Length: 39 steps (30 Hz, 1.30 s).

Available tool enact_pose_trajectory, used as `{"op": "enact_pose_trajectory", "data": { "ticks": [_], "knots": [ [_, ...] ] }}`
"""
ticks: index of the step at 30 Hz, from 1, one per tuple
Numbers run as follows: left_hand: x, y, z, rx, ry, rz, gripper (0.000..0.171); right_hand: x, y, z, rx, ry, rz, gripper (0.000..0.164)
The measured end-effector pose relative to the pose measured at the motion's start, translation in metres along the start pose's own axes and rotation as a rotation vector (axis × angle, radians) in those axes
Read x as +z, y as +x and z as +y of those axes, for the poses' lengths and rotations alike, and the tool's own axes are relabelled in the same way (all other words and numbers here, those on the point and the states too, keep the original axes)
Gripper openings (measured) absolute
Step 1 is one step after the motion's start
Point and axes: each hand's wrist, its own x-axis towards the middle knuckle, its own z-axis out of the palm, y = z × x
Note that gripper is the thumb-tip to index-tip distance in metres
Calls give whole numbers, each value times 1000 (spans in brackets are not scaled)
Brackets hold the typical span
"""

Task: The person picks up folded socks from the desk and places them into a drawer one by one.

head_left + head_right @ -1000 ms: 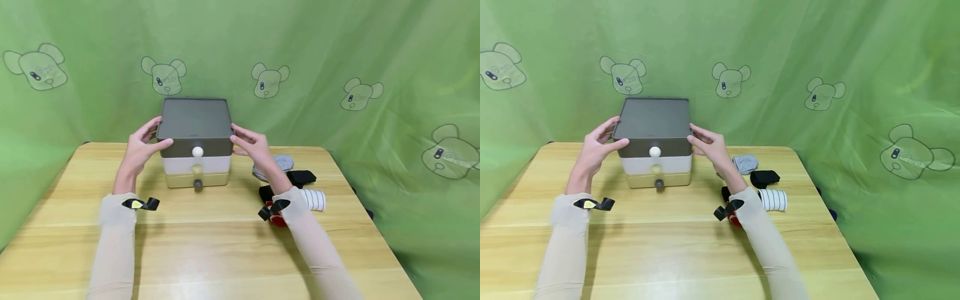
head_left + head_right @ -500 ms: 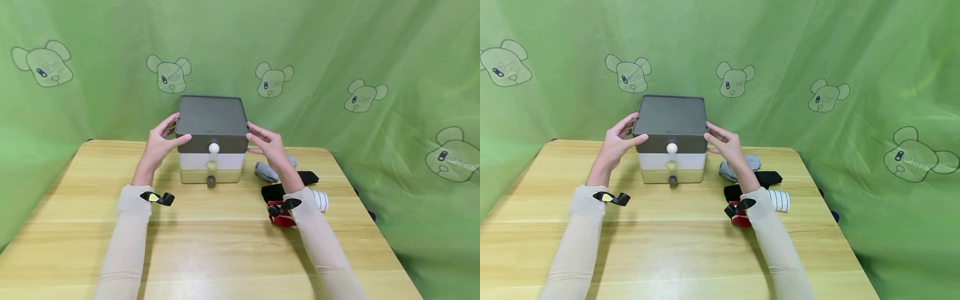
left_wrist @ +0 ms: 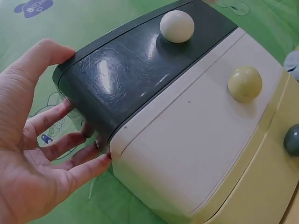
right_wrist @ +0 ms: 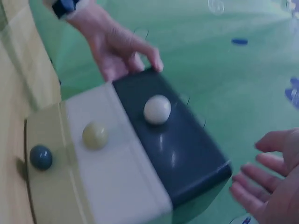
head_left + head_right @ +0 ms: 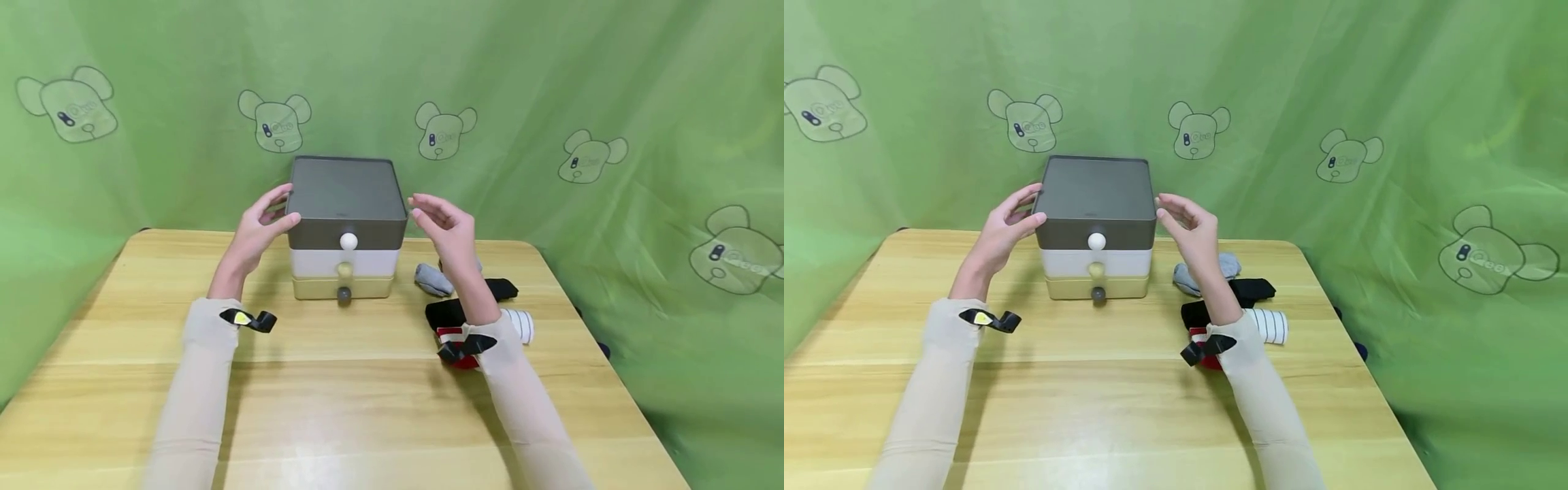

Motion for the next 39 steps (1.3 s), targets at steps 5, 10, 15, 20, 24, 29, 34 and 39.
{"op": "enact_pose_trajectory", "data": {
  "ticks": [5, 10, 15, 20, 24, 29, 34, 39],
  "knots": [
    [-2, 3, 1, -14, 6, -30, 68, 12, -19, -5, -35, 45, -228, 28],
    [-5, 1, 4, -27, 10, -42, 69, 31, -39, 21, 188, -90, -448, 31],
    [-6, -2, 7, -20, 7, -52, 70, 47, -53, 52, 468, -116, -478, 34],
    [-5, -2, 6, -20, -1, -43, 70, 52, -57, 77, 619, -81, -439, 35],
    [-2, -2, 3, -12, -10, -43, 70, 56, -55, 85, 662, 0, -409, 35],
    [0, -2, 1, 4, -20, -46, 70, 61, -44, 77, 643, 74, -401, 40],
    [-1, -2, 0, 1, -22, -47, 70, 62, -38, 67, 668, 55, -407, 45],
    [-2, -1, 0, 10, -21, -38, 69, 62, -29, 56, 678, 54, -413, 47]
  ]
}}
